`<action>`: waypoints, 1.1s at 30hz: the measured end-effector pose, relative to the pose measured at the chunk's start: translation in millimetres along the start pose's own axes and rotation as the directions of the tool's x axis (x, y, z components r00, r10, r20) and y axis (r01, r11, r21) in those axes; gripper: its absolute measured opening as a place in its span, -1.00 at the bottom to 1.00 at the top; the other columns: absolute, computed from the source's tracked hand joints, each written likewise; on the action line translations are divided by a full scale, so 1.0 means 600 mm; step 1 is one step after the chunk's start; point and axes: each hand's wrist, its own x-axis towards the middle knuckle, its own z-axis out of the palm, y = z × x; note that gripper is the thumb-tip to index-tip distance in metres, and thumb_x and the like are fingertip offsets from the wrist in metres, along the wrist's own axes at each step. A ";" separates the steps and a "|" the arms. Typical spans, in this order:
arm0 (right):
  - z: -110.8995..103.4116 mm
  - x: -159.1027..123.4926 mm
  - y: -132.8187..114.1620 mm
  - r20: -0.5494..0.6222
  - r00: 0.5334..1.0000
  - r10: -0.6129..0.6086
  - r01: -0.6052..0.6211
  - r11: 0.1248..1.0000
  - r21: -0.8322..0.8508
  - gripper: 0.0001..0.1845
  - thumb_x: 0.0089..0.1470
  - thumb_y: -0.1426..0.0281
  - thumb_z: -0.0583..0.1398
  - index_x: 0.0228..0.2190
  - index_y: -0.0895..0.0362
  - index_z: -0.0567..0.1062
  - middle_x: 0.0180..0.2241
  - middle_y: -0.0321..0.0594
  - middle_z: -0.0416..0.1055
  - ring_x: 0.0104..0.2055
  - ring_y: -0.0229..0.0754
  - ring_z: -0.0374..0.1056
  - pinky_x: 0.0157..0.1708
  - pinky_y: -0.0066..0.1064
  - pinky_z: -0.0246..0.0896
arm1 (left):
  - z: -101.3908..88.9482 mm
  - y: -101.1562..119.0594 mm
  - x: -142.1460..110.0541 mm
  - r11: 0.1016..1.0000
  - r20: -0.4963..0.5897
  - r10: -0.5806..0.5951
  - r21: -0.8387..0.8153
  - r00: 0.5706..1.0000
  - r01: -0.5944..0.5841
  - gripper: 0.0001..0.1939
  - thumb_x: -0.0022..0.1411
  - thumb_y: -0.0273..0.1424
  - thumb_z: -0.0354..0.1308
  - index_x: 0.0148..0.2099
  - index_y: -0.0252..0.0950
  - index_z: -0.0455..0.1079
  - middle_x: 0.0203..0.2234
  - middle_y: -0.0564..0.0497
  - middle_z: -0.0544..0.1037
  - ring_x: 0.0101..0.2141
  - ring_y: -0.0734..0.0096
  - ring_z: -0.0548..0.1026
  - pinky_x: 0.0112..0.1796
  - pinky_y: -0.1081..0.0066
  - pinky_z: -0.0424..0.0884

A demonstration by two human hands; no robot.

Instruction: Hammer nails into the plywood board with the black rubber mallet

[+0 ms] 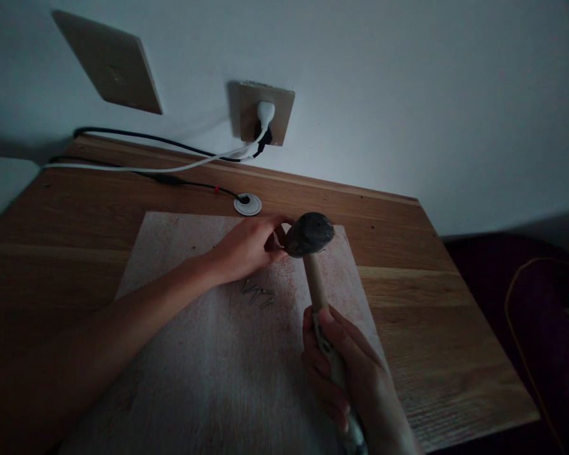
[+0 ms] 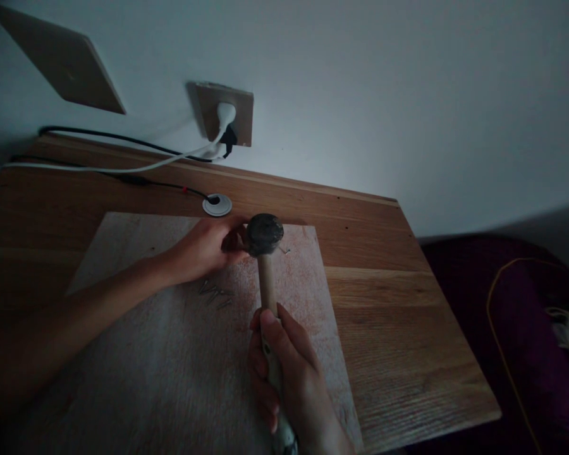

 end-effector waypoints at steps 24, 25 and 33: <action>-0.002 -0.015 0.003 -0.030 1.000 0.004 -0.005 0.999 -0.032 -0.48 0.17 -0.07 0.44 -0.29 0.12 0.51 -0.60 -0.51 0.35 -0.76 -0.53 0.00 -0.82 -0.70 0.11 | 0.002 -0.002 -0.003 1.000 0.009 -0.009 -0.015 1.000 0.009 -0.56 0.22 -0.61 0.31 0.14 -0.33 0.51 -0.31 0.03 0.73 -0.40 0.45 0.62 -0.27 0.45 0.50; -0.002 -0.015 0.003 -0.020 1.000 0.003 -0.003 1.000 -0.029 -0.48 0.17 -0.07 0.43 -0.28 0.12 0.51 -0.59 -0.52 0.34 -0.76 -0.54 0.00 -0.82 -0.70 0.10 | 0.002 -0.002 -0.003 1.000 0.006 -0.006 -0.019 1.000 0.006 -0.57 0.22 -0.60 0.31 0.14 -0.33 0.51 -0.30 0.03 0.73 -0.39 0.45 0.62 -0.27 0.45 0.49; 0.004 -0.012 0.007 -0.036 0.999 -0.002 0.002 1.000 0.023 -0.50 0.15 -0.03 0.46 -0.30 0.13 0.52 -0.61 -0.50 0.37 -0.76 -0.54 -0.01 -0.83 -0.70 0.10 | 0.001 0.002 -0.002 0.999 0.016 -0.024 -0.033 1.000 0.024 -0.51 0.16 -0.69 0.28 0.13 -0.33 0.52 -0.30 0.04 0.73 -0.43 0.48 0.59 -0.32 0.48 0.46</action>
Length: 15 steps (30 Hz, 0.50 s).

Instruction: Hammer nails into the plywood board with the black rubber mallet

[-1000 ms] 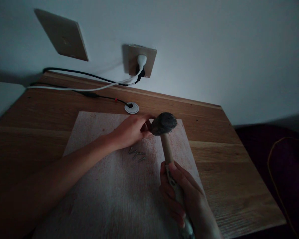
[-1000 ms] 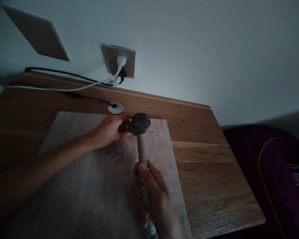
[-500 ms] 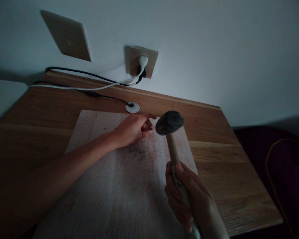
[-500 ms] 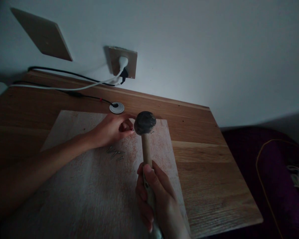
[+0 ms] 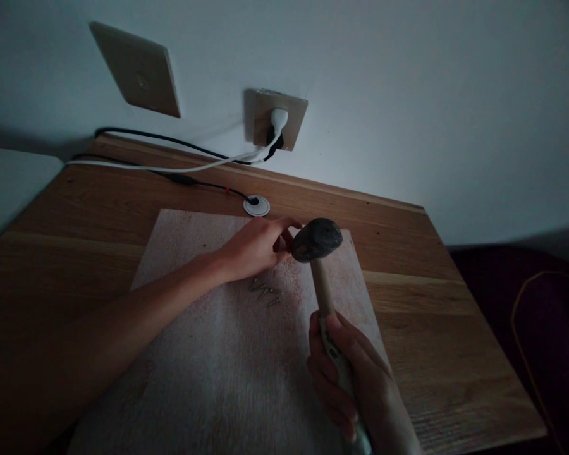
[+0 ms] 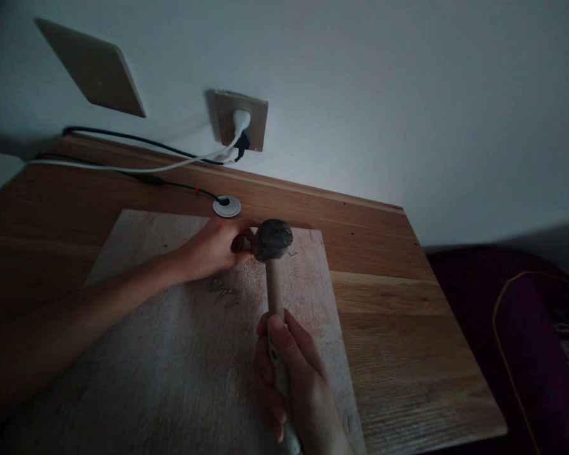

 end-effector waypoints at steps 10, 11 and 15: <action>0.002 -0.005 0.000 -0.024 1.000 -0.007 0.007 1.000 -0.003 -0.48 0.13 -0.05 0.47 -0.29 0.13 0.51 -0.61 -0.51 0.37 -0.77 -0.54 0.01 -0.83 -0.71 0.10 | 0.001 -0.004 0.000 1.000 0.012 0.002 0.004 1.000 -0.002 -0.56 0.23 -0.62 0.28 0.15 -0.33 0.51 -0.29 0.02 0.72 -0.42 0.48 0.60 -0.30 0.48 0.46; 0.002 -0.004 0.000 -0.026 1.000 -0.004 0.004 1.000 -0.007 -0.48 0.13 -0.05 0.47 -0.30 0.13 0.52 -0.61 -0.51 0.37 -0.77 -0.54 0.01 -0.83 -0.71 0.10 | 0.001 -0.004 0.000 1.000 0.018 0.002 0.001 1.000 -0.002 -0.54 0.21 -0.64 0.27 0.16 -0.33 0.51 -0.28 0.02 0.73 -0.42 0.48 0.60 -0.30 0.47 0.46; 0.003 -0.007 -0.003 -0.027 1.000 -0.001 0.001 1.000 0.008 -0.49 0.13 -0.05 0.47 -0.28 0.12 0.53 -0.60 -0.52 0.36 -0.76 -0.56 -0.02 -0.83 -0.72 0.09 | 0.000 -0.005 0.000 1.000 0.008 0.009 0.012 1.000 -0.009 -0.56 0.23 -0.60 0.29 0.16 -0.35 0.51 -0.28 0.00 0.72 -0.39 0.46 0.60 -0.26 0.46 0.47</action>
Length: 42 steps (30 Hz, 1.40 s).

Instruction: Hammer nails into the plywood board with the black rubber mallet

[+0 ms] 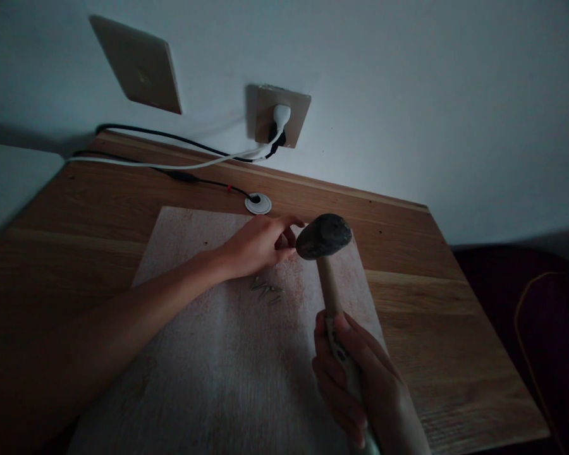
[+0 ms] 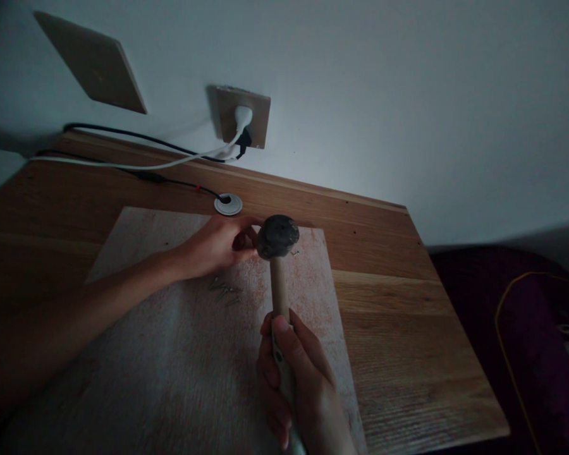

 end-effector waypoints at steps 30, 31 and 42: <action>0.014 0.006 0.004 -0.063 0.998 -0.025 0.021 0.997 -0.072 -0.45 0.09 -0.09 0.48 -0.32 0.11 0.51 -0.61 -0.51 0.33 -0.76 -0.54 -0.01 -0.83 -0.71 0.08 | 0.001 -0.001 0.001 1.000 -0.001 0.027 0.015 1.000 -0.027 -0.47 0.24 -0.59 0.33 0.24 -0.32 0.45 -0.28 0.02 0.73 -0.32 0.42 0.66 -0.25 0.45 0.49; 0.015 0.006 0.005 -0.066 0.998 -0.022 0.017 0.998 -0.066 -0.45 0.08 -0.08 0.49 -0.34 0.11 0.50 -0.61 -0.50 0.33 -0.76 -0.54 -0.01 -0.83 -0.71 0.07 | 0.001 -0.001 0.002 1.000 0.001 0.024 0.019 1.000 -0.024 -0.48 0.24 -0.59 0.33 0.24 -0.33 0.45 -0.29 0.02 0.73 -0.32 0.42 0.66 -0.24 0.44 0.49; 0.015 0.006 0.012 -0.080 0.996 -0.042 0.033 0.993 -0.110 -0.45 0.12 -0.08 0.46 -0.38 0.10 0.44 -0.62 -0.51 0.30 -0.76 -0.54 -0.02 -0.83 -0.71 0.06 | -0.002 0.003 0.000 1.000 0.013 0.021 0.002 1.000 -0.021 -0.46 0.21 -0.66 0.31 0.23 -0.34 0.45 -0.30 0.03 0.73 -0.34 0.45 0.66 -0.25 0.46 0.48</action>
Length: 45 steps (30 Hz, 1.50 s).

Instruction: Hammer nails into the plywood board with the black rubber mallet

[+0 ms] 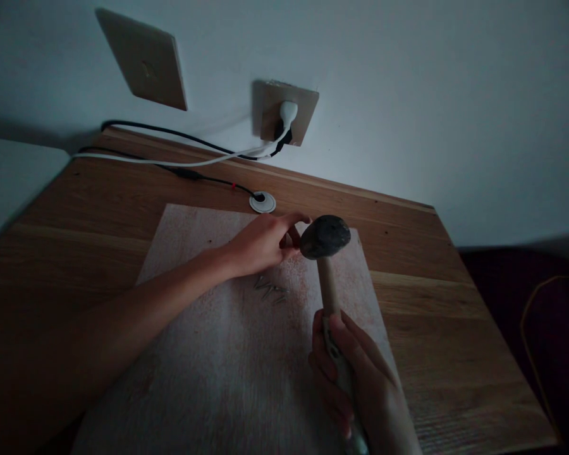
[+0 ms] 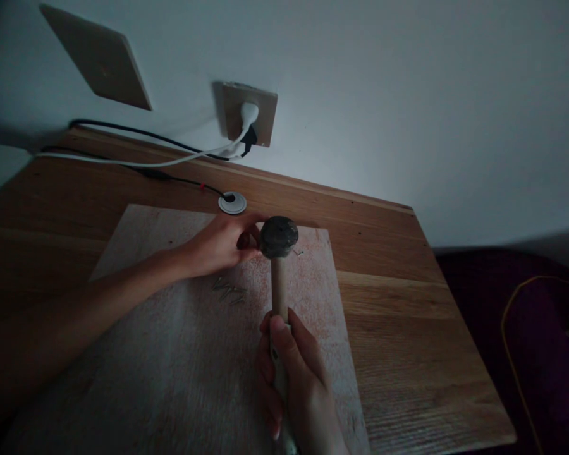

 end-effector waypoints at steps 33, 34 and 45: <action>-0.077 -0.033 0.034 -0.176 0.984 -0.007 -0.010 0.995 -0.095 -0.37 0.14 -0.16 0.39 -0.07 0.07 0.47 -0.58 -0.37 0.48 -0.72 -0.35 0.28 -0.74 -0.58 0.18 | -0.126 0.072 -0.028 0.933 0.374 -0.108 0.358 0.921 -0.036 -0.86 0.21 -0.54 0.20 -0.35 -0.20 0.49 -0.46 0.11 0.58 -0.46 0.43 0.50 -0.37 0.38 0.24; -0.079 -0.035 0.031 -0.205 0.979 -0.007 -0.027 0.987 -0.162 -0.39 0.16 -0.17 0.37 -0.08 0.06 0.48 -0.58 -0.36 0.48 -0.70 -0.34 0.29 -0.72 -0.59 0.17 | -0.127 0.070 -0.033 0.922 0.387 -0.132 0.385 0.913 -0.030 -0.86 0.19 -0.53 0.21 -0.38 -0.19 0.45 -0.49 0.11 0.55 -0.49 0.42 0.47 -0.40 0.36 0.21; -0.077 -0.020 0.021 -0.232 0.905 -0.357 0.032 0.601 -0.798 -0.32 0.25 -0.14 0.21 0.11 0.12 0.51 -0.54 -0.37 0.41 -0.54 -0.13 0.40 -0.44 -0.22 0.32 | -0.098 0.073 -0.051 0.888 0.435 -0.198 0.459 0.878 -0.027 -0.83 0.10 -0.48 0.31 -0.40 -0.19 0.35 -0.47 0.10 0.50 -0.45 0.35 0.40 -0.42 0.32 0.12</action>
